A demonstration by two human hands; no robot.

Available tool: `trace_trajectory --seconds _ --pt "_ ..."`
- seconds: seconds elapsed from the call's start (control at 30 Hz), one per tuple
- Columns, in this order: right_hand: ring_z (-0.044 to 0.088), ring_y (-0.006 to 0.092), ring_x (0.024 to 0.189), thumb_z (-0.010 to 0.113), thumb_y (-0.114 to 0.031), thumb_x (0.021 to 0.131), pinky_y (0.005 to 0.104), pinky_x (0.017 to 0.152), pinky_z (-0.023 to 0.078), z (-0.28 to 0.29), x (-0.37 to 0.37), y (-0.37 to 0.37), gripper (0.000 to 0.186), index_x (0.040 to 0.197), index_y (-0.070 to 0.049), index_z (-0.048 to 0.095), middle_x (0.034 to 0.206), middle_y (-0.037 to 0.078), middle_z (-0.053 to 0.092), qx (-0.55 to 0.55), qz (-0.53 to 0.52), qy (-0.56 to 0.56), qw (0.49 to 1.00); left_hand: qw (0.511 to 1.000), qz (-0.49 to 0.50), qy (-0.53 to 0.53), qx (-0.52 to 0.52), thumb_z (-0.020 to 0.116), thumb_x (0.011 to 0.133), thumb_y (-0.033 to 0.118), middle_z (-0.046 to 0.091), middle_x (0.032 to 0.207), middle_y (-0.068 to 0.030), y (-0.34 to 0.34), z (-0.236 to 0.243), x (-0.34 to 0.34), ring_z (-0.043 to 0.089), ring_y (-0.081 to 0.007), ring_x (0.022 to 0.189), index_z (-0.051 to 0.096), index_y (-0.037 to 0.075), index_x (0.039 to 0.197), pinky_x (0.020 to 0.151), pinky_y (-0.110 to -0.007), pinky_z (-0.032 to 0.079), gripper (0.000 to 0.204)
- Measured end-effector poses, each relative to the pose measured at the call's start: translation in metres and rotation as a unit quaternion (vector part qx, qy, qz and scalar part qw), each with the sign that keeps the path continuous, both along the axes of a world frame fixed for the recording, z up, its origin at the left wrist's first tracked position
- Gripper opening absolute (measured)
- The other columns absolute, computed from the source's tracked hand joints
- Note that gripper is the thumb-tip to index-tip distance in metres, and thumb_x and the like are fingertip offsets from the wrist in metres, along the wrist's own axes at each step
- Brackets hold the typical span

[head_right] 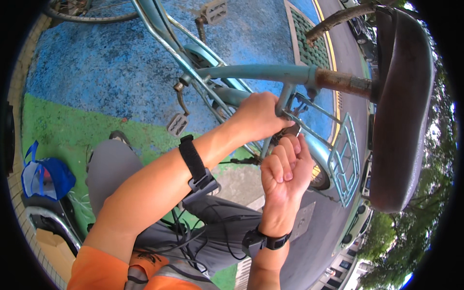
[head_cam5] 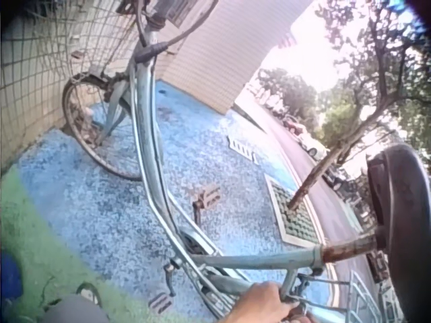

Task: The person uses an allen key and a wrench to loosen and remove a brake component from the frame of a bicycle, then picks up a new brake caliper from a bag and begins to align it onto the frame by hand before tightening a screw with the allen key.

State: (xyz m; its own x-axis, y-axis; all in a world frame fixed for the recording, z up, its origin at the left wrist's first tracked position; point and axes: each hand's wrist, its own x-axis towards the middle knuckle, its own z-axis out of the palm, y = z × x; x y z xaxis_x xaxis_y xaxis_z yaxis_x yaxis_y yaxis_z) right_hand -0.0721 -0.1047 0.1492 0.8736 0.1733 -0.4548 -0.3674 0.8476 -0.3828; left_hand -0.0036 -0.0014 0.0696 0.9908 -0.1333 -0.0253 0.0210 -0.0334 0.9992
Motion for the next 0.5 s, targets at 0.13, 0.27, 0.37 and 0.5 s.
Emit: trace_trajectory --seconds 0.13,0.27,0.37,0.5 --pt "0.024 0.0103 0.033 0.031 -0.026 0.107 0.0248 0.029 0.023 -0.002 0.000 0.003 0.038 0.074 -0.010 0.036 0.051 -0.001 0.028 0.002 -0.008 -0.020 1.000 1.000 -0.008 -0.008 -0.014 0.081 0.074 0.028 0.071 0.077 -0.0202 0.001 0.003 0.000 0.070 -0.0368 0.080 0.073 0.000 0.081 0.075 -0.043 0.055 0.030" --pt "0.024 0.0103 0.033 0.031 -0.027 0.107 0.0253 0.029 0.022 -0.003 0.001 0.010 0.038 0.072 -0.011 0.037 0.051 -0.002 0.028 0.014 -0.029 -0.019 0.999 0.998 -0.019 0.029 -0.053 0.082 0.072 0.031 0.071 0.077 -0.0171 0.000 -0.002 0.003 0.070 -0.0308 0.076 0.073 0.002 0.083 0.071 -0.039 0.053 0.032" --pt "0.024 0.0101 0.033 0.032 -0.027 0.106 0.0254 0.029 0.022 -0.003 0.003 0.012 0.039 0.072 -0.010 0.038 0.051 -0.002 0.028 0.027 -0.040 -0.021 0.999 0.997 -0.017 0.040 -0.069 0.082 0.073 0.032 0.072 0.079 -0.0147 -0.001 -0.003 0.003 0.070 -0.0260 0.074 0.074 0.003 0.086 0.069 -0.036 0.051 0.033" --pt "0.024 0.0096 0.032 0.032 -0.026 0.106 0.0246 0.028 0.024 -0.002 0.002 0.016 0.039 0.072 -0.010 0.038 0.051 -0.002 0.029 0.037 -0.049 -0.026 0.998 0.996 -0.029 0.045 -0.064 0.081 0.074 0.031 0.073 0.081 -0.0132 0.001 0.000 0.001 0.070 -0.0234 0.075 0.075 0.003 0.088 0.070 -0.035 0.052 0.032"
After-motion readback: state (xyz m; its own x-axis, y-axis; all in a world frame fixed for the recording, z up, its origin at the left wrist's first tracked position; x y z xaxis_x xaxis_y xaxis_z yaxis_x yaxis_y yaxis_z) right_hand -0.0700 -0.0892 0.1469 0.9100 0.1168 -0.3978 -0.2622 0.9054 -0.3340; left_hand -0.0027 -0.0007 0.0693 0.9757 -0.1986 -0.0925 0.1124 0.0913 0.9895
